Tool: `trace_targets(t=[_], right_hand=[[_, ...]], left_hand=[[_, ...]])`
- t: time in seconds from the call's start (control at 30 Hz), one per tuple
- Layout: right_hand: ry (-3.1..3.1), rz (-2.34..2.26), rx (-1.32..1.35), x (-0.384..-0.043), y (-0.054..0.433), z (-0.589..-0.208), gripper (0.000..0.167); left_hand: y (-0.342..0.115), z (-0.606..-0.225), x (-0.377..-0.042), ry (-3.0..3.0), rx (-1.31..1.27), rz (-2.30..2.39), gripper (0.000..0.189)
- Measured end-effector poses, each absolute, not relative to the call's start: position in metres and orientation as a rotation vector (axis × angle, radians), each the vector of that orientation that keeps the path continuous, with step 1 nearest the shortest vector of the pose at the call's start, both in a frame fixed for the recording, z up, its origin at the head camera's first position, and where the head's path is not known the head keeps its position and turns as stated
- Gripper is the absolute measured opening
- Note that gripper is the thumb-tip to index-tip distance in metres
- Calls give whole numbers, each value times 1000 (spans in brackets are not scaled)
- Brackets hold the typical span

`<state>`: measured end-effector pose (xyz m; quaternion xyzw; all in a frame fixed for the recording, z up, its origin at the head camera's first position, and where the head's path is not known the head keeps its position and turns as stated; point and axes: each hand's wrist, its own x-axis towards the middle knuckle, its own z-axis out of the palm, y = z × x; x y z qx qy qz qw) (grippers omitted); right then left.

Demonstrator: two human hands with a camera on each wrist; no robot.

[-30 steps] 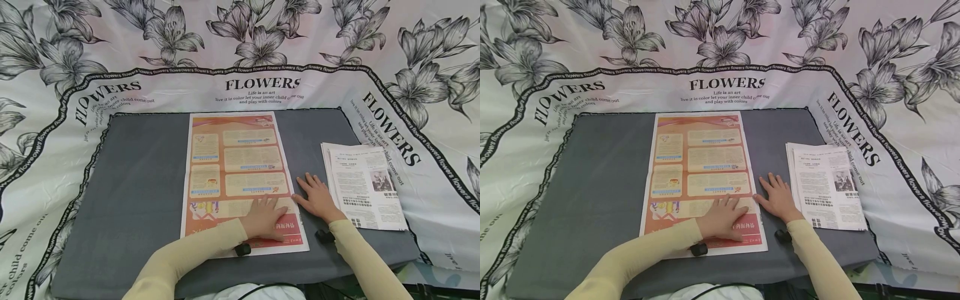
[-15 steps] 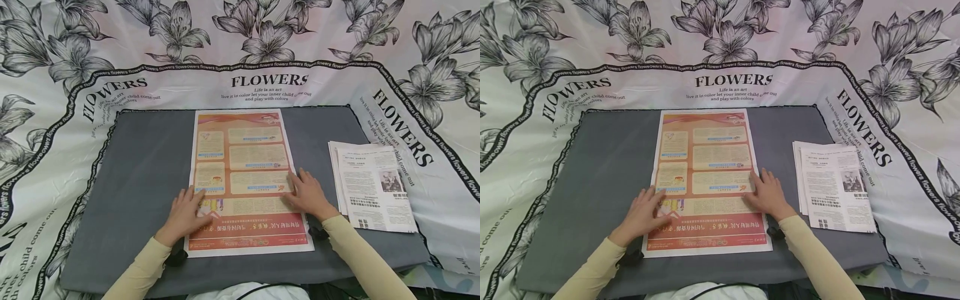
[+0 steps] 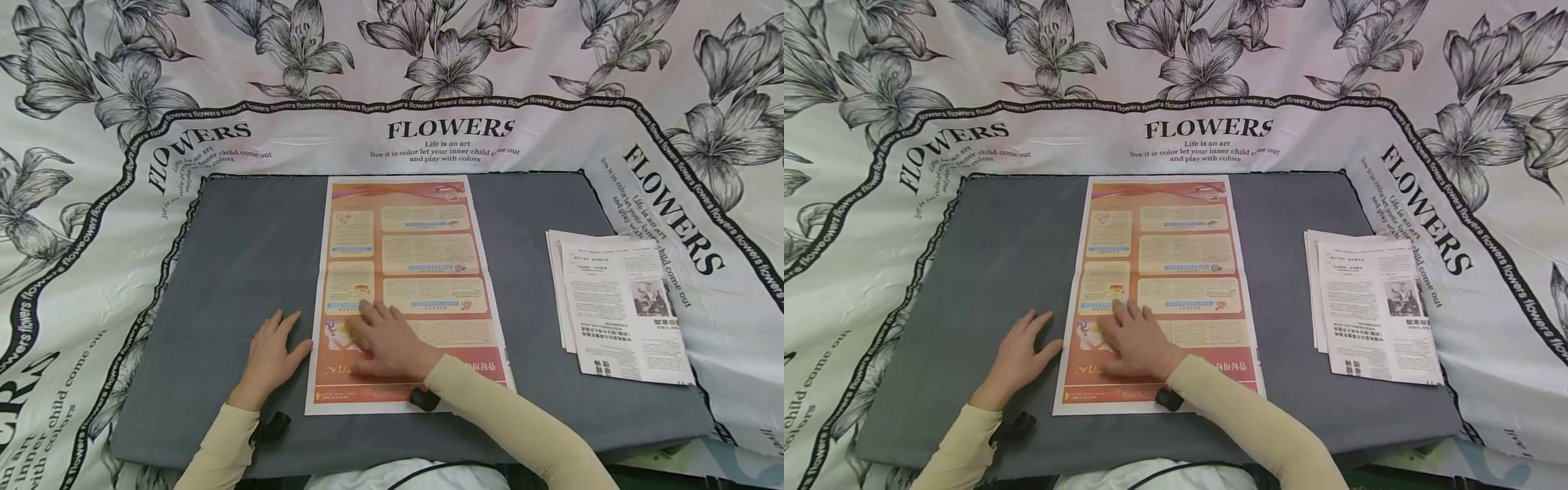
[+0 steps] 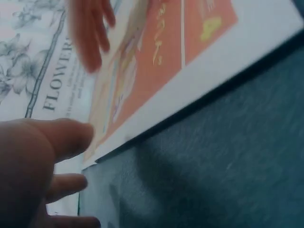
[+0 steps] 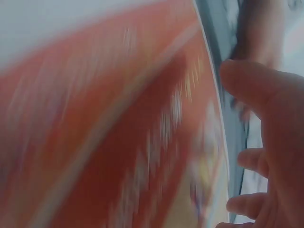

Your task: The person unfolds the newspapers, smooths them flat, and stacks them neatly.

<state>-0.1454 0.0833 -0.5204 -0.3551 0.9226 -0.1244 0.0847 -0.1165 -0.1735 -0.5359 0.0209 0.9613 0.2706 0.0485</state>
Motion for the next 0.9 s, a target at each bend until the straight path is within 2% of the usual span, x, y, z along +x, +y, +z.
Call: trace_targets(t=[0.27,0.6,0.9], right_hand=[[2660,-201,-1041,-132,39,-539,91],[2693,-59,-1070,-134,35,-546,91],[2698,-46,-1102,-135,37,-543,84]], left_hand=[[-177,-542,-111,3006,88,758,56],[-185,-547,-106,2911,34,698,70],[-187,-547,-105,2875,41,680,68]])
